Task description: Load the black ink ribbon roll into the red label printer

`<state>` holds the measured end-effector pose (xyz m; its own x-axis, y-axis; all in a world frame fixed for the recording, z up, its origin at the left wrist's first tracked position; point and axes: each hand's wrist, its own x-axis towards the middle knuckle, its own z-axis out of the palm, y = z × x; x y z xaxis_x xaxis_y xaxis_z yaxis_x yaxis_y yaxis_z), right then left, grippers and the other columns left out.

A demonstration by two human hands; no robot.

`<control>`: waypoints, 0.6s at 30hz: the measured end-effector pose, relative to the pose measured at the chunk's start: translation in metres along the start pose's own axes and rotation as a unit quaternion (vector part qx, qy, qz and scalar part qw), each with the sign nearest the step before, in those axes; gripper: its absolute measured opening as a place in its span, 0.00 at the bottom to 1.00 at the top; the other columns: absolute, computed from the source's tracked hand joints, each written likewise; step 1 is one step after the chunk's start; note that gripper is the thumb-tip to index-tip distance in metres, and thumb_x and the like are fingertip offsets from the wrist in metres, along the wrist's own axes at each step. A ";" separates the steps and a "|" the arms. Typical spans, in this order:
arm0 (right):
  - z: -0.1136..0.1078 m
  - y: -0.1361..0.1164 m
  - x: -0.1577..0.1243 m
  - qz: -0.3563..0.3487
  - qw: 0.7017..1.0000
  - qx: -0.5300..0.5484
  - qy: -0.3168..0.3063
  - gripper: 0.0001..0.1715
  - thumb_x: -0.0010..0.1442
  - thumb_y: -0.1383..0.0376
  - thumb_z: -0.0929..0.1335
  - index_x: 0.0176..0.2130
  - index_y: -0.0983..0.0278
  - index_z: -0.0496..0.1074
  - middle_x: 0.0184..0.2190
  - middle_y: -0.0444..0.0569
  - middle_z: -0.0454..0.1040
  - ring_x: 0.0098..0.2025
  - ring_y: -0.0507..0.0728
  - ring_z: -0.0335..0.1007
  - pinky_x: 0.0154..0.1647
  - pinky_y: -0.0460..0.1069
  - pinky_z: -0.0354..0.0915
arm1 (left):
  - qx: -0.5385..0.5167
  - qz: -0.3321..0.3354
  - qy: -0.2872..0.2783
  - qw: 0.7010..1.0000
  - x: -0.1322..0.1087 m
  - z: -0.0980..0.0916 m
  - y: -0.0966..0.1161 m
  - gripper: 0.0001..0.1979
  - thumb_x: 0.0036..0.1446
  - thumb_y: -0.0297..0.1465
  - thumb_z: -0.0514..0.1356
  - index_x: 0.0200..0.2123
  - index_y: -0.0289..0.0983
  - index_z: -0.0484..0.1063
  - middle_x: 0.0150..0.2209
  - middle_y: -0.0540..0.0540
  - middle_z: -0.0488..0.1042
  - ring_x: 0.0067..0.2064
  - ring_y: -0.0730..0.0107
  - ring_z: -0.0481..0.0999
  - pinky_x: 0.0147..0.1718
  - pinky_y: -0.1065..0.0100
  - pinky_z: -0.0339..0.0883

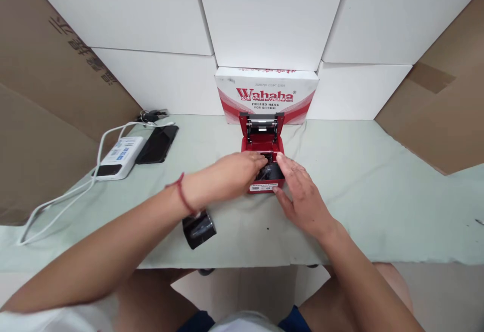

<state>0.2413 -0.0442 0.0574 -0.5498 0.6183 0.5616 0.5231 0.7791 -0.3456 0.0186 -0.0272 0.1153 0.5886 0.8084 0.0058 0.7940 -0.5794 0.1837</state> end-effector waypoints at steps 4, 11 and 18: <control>-0.004 -0.009 -0.004 0.001 0.998 -0.030 -0.046 0.38 0.71 0.69 0.62 0.75 0.61 0.49 0.73 0.56 0.60 0.75 0.62 0.54 0.73 0.66 0.57 | 0.046 -0.012 0.066 0.997 -0.038 0.013 0.034 0.26 0.65 0.22 0.48 0.66 0.29 0.65 0.68 0.31 0.66 0.70 0.55 0.67 0.68 0.55 0.64; -0.001 -0.019 -0.006 -0.068 0.994 -0.035 -0.081 0.33 0.71 0.71 0.61 0.72 0.64 0.55 0.69 0.53 0.67 0.74 0.57 0.56 0.77 0.64 0.49 | -0.086 0.014 0.107 0.990 -0.060 -0.004 0.056 0.17 0.71 0.31 0.51 0.52 0.41 0.77 0.55 0.43 0.80 0.57 0.62 0.80 0.58 0.63 0.74; -0.003 -0.019 -0.007 -0.077 0.991 -0.054 -0.096 0.31 0.69 0.75 0.61 0.68 0.63 0.64 0.68 0.54 0.68 0.72 0.59 0.60 0.75 0.67 0.54 | -0.118 -0.130 0.338 0.925 -0.011 -0.041 0.009 0.17 0.71 0.40 0.52 0.45 0.39 0.79 0.48 0.45 0.83 0.50 0.63 0.81 0.54 0.64 0.71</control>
<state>0.2370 -0.0639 0.0618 -0.7367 0.5101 0.4439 0.4849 0.8561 -0.1790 0.0128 -0.0371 0.1576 0.0888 0.8434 0.5300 0.7938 -0.3813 0.4737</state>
